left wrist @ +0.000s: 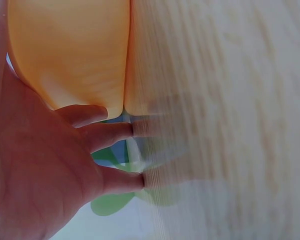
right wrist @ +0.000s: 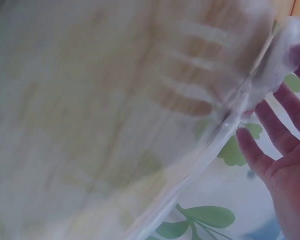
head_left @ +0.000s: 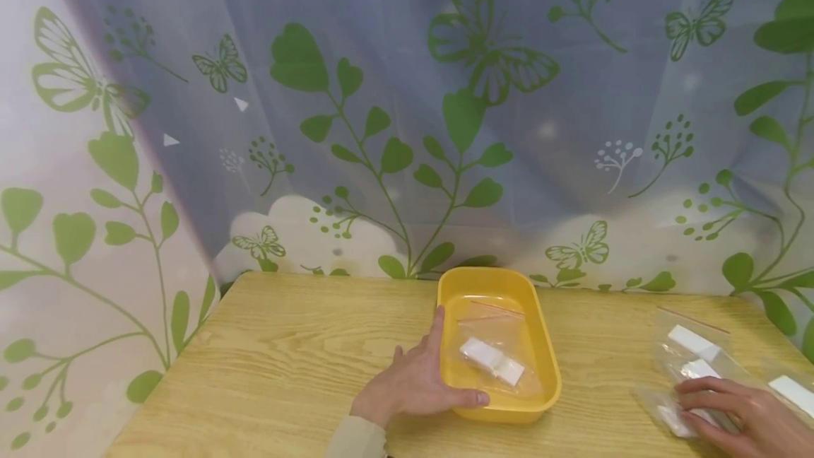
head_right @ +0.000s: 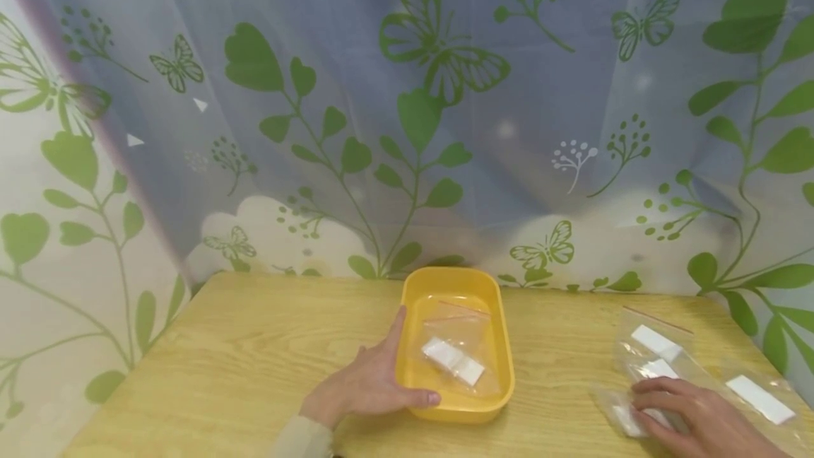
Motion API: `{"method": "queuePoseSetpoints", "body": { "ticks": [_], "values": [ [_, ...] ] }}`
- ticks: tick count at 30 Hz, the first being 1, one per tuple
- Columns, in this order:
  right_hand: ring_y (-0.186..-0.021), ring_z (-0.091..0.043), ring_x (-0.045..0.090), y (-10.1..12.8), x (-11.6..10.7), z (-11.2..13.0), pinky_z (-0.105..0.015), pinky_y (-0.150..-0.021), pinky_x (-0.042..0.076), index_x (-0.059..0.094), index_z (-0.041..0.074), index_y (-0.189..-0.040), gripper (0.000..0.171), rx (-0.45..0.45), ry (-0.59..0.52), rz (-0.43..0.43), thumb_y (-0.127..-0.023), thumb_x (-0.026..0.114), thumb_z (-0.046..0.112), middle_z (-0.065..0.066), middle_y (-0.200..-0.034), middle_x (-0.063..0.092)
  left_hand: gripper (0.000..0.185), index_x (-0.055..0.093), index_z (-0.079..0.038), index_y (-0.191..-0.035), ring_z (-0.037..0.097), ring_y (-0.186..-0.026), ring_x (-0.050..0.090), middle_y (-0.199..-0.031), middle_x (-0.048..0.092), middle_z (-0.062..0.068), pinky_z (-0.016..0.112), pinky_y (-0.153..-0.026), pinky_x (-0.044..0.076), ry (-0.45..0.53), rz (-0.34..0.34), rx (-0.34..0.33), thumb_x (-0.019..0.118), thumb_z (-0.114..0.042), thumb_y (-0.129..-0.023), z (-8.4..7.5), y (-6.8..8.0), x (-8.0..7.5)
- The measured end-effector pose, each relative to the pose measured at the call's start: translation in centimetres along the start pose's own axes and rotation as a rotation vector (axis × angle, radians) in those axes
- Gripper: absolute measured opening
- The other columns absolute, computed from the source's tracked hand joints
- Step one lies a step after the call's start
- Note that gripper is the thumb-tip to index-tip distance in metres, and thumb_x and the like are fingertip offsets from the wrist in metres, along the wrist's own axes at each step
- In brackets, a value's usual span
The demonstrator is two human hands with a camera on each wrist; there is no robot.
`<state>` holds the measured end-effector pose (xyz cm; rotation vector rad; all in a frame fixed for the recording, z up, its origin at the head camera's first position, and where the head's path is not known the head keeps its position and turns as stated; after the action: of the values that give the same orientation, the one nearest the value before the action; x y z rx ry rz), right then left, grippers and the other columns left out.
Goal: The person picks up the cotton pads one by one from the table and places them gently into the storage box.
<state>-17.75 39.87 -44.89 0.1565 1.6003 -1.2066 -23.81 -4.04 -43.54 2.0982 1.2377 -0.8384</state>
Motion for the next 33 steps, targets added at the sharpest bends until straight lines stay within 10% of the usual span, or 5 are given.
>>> {"method": "queuePoseSetpoints", "body": {
  "ticks": [27, 33],
  "values": [
    [-0.11, 0.026, 0.051, -2.9, -0.1, 2.1, 0.001, -0.078, 0.045, 0.07, 0.04, -0.096, 0.067, -0.054, -0.032, -0.02, -0.049, 0.095, 0.0, 0.02, -0.108, 0.073, 0.141, -0.018, -0.025, -0.164, 0.038, -0.153, 0.034, -0.166, 0.032, 0.02, 0.069, -0.125, 0.009, -0.012, -0.001, -0.013, 0.074, -0.079, -0.072, -0.2, 0.1, 0.0],
    [-0.11, 0.023, 0.053, -3.8, 0.1, 2.3, 0.0, -0.074, 0.046, 0.074, 0.03, -0.099, 0.035, -0.071, -0.104, -0.041, -0.073, 0.093, 0.019, 0.019, -0.11, 0.073, 0.142, -0.022, -0.025, -0.162, 0.039, -0.153, 0.033, -0.166, 0.031, 0.019, 0.07, -0.125, 0.01, -0.021, 0.009, 0.001, 0.075, -0.077, -0.072, -0.3, 0.1, -0.1]
  ]
}}
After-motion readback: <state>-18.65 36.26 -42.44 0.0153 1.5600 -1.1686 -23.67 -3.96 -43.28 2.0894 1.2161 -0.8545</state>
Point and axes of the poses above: each hand's wrist, its own y-axis away from the middle knuckle, its own x-axis out of the palm, z = x × y, the point moved 4 cm from there along -y, towards the middle knuckle
